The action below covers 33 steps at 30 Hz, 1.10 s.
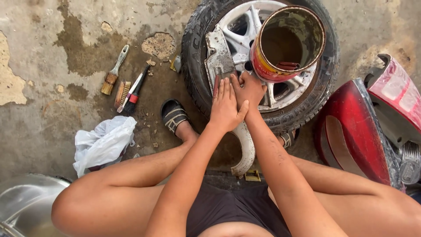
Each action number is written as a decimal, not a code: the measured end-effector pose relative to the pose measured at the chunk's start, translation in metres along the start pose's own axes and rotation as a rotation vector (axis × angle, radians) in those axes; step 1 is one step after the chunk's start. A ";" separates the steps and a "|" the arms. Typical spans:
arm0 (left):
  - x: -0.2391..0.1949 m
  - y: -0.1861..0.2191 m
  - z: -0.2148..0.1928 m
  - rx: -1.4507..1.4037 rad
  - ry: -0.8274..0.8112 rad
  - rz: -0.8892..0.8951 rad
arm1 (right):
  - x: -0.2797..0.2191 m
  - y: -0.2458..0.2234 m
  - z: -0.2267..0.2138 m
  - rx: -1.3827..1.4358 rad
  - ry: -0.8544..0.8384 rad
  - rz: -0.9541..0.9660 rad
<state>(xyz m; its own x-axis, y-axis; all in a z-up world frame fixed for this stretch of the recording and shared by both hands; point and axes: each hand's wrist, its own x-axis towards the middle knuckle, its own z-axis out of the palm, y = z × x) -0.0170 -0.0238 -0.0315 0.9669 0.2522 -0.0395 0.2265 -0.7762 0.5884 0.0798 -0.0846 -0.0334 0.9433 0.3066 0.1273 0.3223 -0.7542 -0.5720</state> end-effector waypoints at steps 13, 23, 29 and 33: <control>-0.039 0.034 -0.021 -0.034 -0.156 0.003 | -0.033 0.047 0.003 -0.257 0.137 -0.354; -0.060 0.030 -0.022 -0.006 -0.070 0.046 | -0.046 0.039 -0.013 -0.136 0.049 -0.421; -0.036 0.020 -0.011 0.014 -0.019 0.051 | -0.018 0.038 0.000 -0.218 0.115 -0.465; -0.005 -0.002 0.004 0.030 0.113 0.059 | 0.018 0.032 0.016 -0.239 0.208 -0.585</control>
<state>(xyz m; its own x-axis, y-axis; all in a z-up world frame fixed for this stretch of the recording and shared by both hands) -0.0220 -0.0255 -0.0357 0.9595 0.2681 0.0864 0.1751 -0.8077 0.5629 0.1056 -0.0933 -0.0625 0.5952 0.6042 0.5298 0.7720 -0.6129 -0.1683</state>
